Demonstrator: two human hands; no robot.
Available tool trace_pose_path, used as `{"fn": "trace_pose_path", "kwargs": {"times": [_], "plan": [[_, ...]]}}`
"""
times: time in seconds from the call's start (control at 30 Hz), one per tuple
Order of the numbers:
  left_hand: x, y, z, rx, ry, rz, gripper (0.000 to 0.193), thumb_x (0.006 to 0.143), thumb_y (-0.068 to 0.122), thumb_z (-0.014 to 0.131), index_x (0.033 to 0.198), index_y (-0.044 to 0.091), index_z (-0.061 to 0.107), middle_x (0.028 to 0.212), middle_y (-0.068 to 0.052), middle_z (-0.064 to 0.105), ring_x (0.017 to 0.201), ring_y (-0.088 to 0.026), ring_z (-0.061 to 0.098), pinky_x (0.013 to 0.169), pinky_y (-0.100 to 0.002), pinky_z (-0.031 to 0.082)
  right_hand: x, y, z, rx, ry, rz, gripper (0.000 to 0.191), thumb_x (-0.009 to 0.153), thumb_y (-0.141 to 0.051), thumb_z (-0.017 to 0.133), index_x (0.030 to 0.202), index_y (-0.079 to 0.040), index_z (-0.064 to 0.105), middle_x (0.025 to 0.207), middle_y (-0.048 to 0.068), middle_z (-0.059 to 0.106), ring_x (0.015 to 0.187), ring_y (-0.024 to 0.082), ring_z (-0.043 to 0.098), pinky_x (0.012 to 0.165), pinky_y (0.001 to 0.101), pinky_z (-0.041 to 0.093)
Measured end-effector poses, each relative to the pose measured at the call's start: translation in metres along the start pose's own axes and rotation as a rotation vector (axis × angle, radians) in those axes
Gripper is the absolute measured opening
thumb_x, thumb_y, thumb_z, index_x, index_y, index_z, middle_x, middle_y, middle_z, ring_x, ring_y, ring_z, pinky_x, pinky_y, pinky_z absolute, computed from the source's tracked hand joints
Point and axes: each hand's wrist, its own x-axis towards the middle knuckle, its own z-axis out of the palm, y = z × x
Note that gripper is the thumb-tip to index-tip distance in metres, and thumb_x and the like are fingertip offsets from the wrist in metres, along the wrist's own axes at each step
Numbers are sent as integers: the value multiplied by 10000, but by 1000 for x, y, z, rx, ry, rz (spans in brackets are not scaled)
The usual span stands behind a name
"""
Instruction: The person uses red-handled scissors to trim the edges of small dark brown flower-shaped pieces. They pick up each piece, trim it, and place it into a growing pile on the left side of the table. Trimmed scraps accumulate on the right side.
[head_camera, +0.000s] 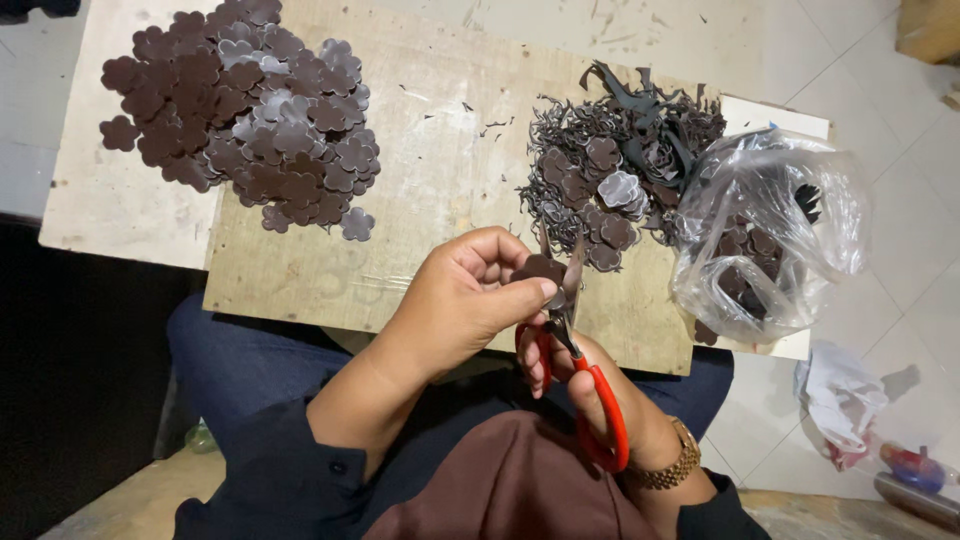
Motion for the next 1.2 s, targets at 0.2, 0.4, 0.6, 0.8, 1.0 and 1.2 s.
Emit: {"fn": "trace_pose_path", "kwargs": {"times": [0.2, 0.4, 0.6, 0.8, 1.0, 1.2], "plan": [[1, -2, -1, 37, -43, 122, 62, 1004, 2, 675, 1009, -37, 627, 881, -97, 695, 732, -118, 656, 658, -271, 557, 1, 3, 1, -27, 22, 0, 922, 889, -838, 454, 1340, -35, 458, 985, 41, 507, 864, 147, 488, 773, 294, 463], [1, 0, 2, -13, -13, -23, 75, 962, 28, 672, 937, -17, 618, 756, -95, 696, 542, -131, 634, 487, -272, 532, 4, 7, 5, -38, 61, -23, 846, 921, -832, 440, 1132, -17, 522, 992, 48, 505, 892, 153, 511, 827, 307, 472], [4, -6, 12, -35, -13, -21, 158, 961, 97, 701, 902, 6, 586, 720, -92, 676, 475, -132, 607, 385, -284, 492, 5, 9, 8, -38, 131, -74, 821, 936, -808, 431, 1134, -15, 506, 1002, 51, 506, 916, 159, 513, 854, 311, 471], [5, -11, 16, -74, 7, -24, 178, 960, 118, 705, 904, 6, 579, 700, -100, 677, 468, -145, 617, 363, -301, 493, 5, 9, 11, -76, 170, -103, 763, 982, -787, 397, 1057, -35, 503, 942, 40, 478, 857, 154, 485, 794, 304, 450], [7, -18, 13, -18, 17, 14, 175, 976, 119, 708, 917, 8, 585, 714, -83, 675, 504, -121, 610, 434, -271, 505, 6, 11, 15, 49, 209, -62, 730, 968, -760, 446, 1070, -38, 488, 907, 39, 457, 810, 145, 459, 731, 287, 438], [7, -22, 7, -52, -12, 60, 153, 993, 107, 702, 948, 4, 599, 727, -84, 673, 548, -117, 624, 506, -267, 529, 6, 10, 14, 138, 180, -49, 686, 967, -741, 498, 1021, -58, 464, 890, 29, 420, 774, 126, 408, 693, 274, 404]]}}
